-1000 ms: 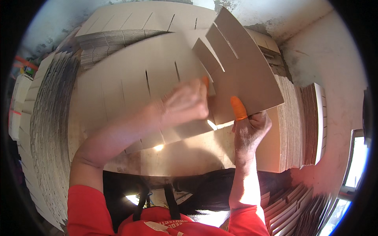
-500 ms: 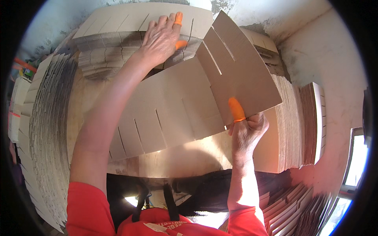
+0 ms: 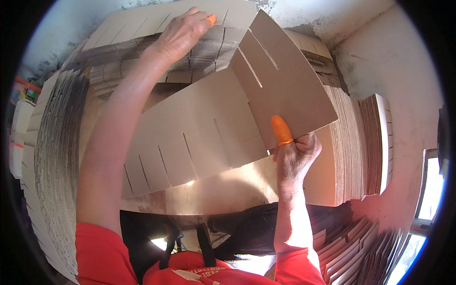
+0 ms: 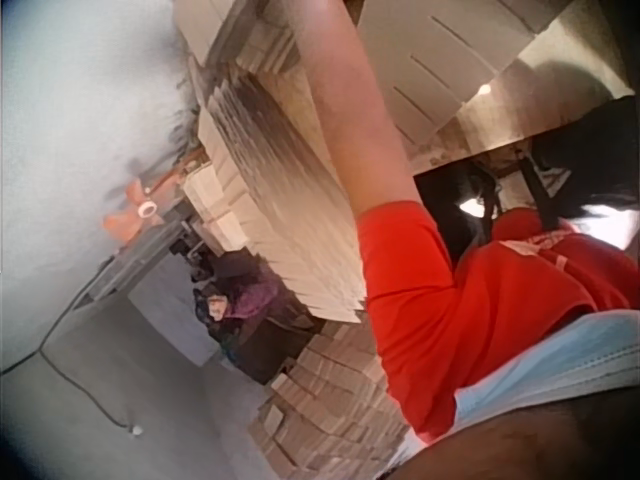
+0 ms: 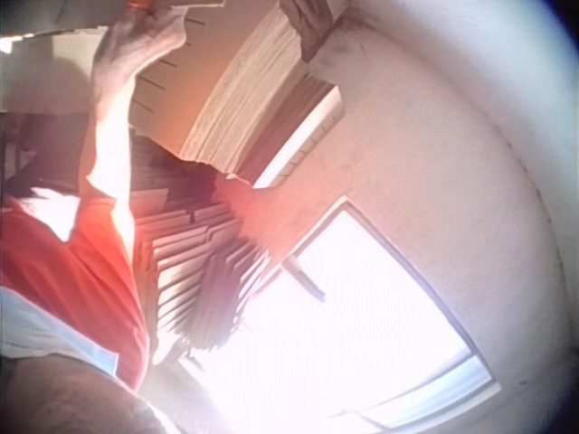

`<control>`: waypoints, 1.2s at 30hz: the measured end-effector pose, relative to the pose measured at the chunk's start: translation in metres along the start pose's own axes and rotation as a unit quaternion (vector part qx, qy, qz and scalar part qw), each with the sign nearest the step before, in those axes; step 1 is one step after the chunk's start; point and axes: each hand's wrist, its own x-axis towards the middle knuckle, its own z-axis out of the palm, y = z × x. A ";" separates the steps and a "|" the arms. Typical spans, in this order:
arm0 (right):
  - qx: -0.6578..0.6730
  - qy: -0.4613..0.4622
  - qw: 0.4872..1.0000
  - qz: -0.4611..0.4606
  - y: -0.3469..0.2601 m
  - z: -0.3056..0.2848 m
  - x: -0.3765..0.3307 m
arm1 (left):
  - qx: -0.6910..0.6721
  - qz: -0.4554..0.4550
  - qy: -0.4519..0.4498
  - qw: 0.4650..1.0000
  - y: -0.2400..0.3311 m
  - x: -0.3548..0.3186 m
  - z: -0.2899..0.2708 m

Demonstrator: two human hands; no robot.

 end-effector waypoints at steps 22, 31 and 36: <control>0.018 -0.016 1.000 0.010 0.000 0.000 -0.002 | 0.080 0.092 0.024 0.992 0.046 -0.009 -0.009; 0.013 -0.031 0.999 0.012 -0.003 0.000 -0.005 | 0.082 0.093 -0.005 0.992 0.047 -0.016 -0.008; 0.048 -0.024 0.999 -0.003 -0.001 0.002 -0.004 | 0.018 0.139 0.022 0.990 0.066 -0.014 -0.021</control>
